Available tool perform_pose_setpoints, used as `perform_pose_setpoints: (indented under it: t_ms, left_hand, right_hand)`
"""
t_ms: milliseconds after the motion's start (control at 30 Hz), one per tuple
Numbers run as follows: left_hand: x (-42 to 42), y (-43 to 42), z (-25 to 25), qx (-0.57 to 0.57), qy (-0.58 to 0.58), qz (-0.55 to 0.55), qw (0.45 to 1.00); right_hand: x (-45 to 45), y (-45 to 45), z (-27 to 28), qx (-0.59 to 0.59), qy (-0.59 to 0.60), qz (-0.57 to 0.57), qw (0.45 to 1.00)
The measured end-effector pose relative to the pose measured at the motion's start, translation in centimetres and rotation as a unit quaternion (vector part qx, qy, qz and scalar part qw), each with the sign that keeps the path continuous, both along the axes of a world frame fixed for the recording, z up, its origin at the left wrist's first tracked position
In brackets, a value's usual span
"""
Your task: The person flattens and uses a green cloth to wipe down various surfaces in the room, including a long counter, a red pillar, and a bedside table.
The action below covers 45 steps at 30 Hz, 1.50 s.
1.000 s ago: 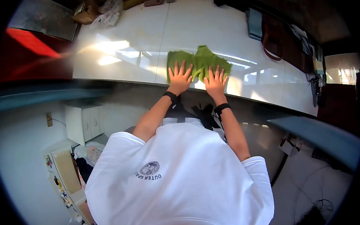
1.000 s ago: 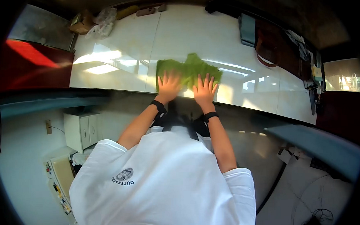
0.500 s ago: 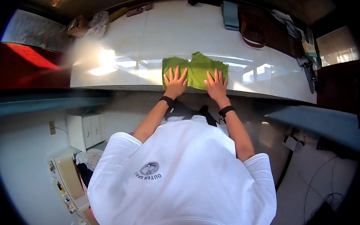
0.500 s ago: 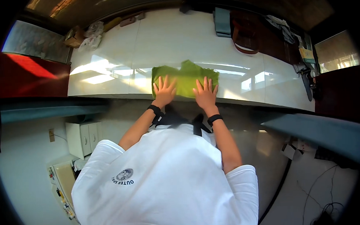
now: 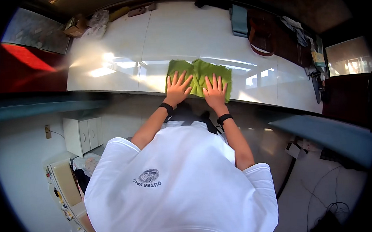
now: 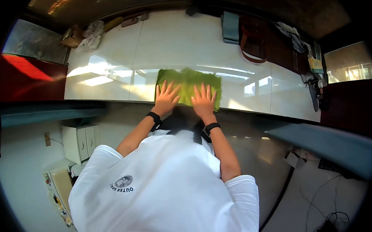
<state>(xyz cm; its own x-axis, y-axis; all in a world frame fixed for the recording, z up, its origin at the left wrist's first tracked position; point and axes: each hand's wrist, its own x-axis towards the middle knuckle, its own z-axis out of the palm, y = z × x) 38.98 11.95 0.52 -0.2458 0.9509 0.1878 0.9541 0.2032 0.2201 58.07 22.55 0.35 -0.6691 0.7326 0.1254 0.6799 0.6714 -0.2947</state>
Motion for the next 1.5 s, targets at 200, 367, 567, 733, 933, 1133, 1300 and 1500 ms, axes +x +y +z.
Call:
perform_pose_setpoints:
  t_ms: [200, 367, 567, 733, 933, 1133, 1300, 1500]
  left_hand:
    - [-3.6, 0.2, 0.5, -0.018, -0.008, 0.052, 0.998]
    - [-5.2, -2.3, 1.4, -0.032, 0.001, 0.043, 0.999]
    - [-8.5, -0.5, 2.4, -0.056, -0.023, 0.002, 0.998]
    - [-10.7, 1.8, 0.9, -0.036, -0.032, -0.008, 0.999]
    - [-8.3, -0.2, 0.1, -0.032, -0.059, -0.004, 0.998]
    - [-8.6, 1.6, 1.3, -0.06, -0.055, -0.064, 0.995]
    - [-8.7, 6.7, 0.9, -0.082, -0.054, -0.044, 0.994]
    - [-6.1, 5.5, -0.1, -0.095, -0.076, -0.061, 0.991]
  right_hand:
    - [-4.4, -0.2, 0.2, -0.065, -0.007, -0.023, 0.998]
    - [-5.0, -2.2, 1.5, -0.075, -0.013, -0.016, 0.997]
    - [-6.0, -1.0, 1.3, -0.065, -0.058, -0.03, 0.996]
    - [-9.0, 0.8, 0.6, -0.064, -0.093, -0.07, 0.991]
    - [-7.2, -1.8, 1.3, -0.058, -0.049, -0.006, 0.997]
    - [-3.6, 0.0, 1.7, -0.098, -0.057, -0.031, 0.993]
    - [-6.8, 3.7, 0.1, -0.067, -0.078, -0.109, 0.989]
    - [-8.1, 0.8, -1.8, -0.092, -0.066, -0.083, 0.99]
